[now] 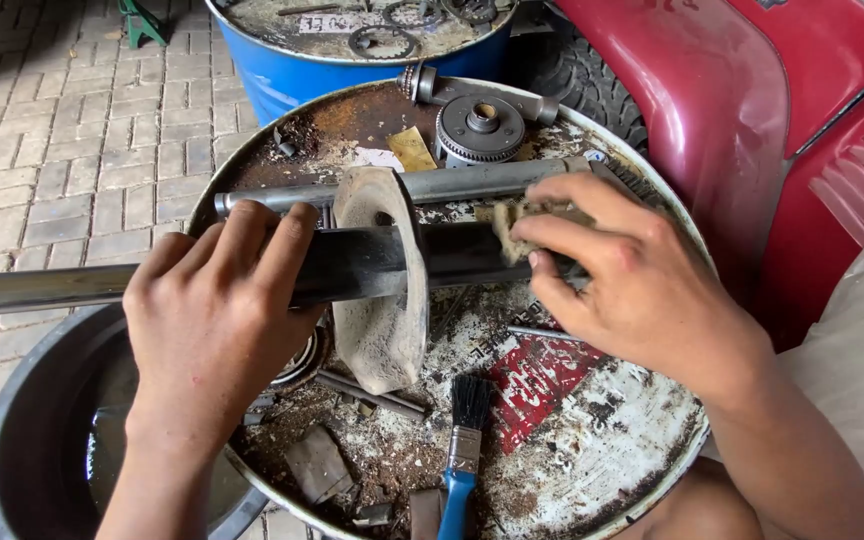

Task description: Wiping a metal automotive part with a sponge and using a scribe to clean or mark it on a makeshift workbench.

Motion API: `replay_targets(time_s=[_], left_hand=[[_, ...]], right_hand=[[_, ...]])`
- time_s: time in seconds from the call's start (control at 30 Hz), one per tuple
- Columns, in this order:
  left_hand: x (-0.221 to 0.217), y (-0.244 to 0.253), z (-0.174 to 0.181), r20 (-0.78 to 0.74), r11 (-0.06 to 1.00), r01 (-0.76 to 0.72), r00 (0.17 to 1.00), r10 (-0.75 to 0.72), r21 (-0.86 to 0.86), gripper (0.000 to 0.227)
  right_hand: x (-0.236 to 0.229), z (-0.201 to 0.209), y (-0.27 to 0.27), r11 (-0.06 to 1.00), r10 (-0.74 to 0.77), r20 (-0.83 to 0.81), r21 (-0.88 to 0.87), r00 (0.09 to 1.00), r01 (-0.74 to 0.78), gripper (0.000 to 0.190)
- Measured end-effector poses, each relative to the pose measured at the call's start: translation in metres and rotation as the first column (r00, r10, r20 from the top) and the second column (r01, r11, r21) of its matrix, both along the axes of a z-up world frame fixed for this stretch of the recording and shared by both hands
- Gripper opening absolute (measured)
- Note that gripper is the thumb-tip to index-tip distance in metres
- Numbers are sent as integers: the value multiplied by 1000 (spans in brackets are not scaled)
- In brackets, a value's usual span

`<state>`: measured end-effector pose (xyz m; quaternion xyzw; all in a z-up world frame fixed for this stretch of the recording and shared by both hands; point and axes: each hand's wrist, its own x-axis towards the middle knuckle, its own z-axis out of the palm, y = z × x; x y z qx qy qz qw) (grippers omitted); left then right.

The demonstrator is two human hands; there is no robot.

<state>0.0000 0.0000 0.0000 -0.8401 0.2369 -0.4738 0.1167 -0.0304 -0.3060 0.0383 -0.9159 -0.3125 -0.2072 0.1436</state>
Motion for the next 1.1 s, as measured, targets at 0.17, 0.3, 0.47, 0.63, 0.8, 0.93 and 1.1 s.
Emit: replay_targets(time_s=[0.17, 0.3, 0.47, 0.63, 0.8, 0.93, 1.1], left_hand=[[0, 2, -2, -11, 1000, -5, 1000, 5, -1, 42], [0, 0, -2, -9, 1000, -13, 1000, 13, -8, 43], [-2, -1, 0, -33, 999, -54, 998, 54, 8, 34], [-2, -1, -1, -4, 998, -64, 998, 64, 27, 33], [-2, -1, -1, -12, 996, -77, 997, 78, 37, 25], [-2, -2, -1, -17, 996, -80, 997, 80, 42, 40], [-1, -1, -1, -25, 994, -94, 995, 95, 55, 37]], right_hand=[[-3, 0, 5, 999, 33, 37, 11, 999, -33, 26], [-6, -25, 20, 997, -61, 122, 46, 991, 56, 28], [-9, -45, 48, 998, -10, 294, 67, 956, -11, 19], [-32, -43, 42, 954, 246, 218, 118, 944, -276, 19], [-34, -5, 6, 988, 35, 400, 123, 916, -91, 17], [-22, -18, 8, 984, -177, 404, 40, 897, 176, 23], [-17, -36, 25, 980, -140, 353, -82, 925, 180, 23]])
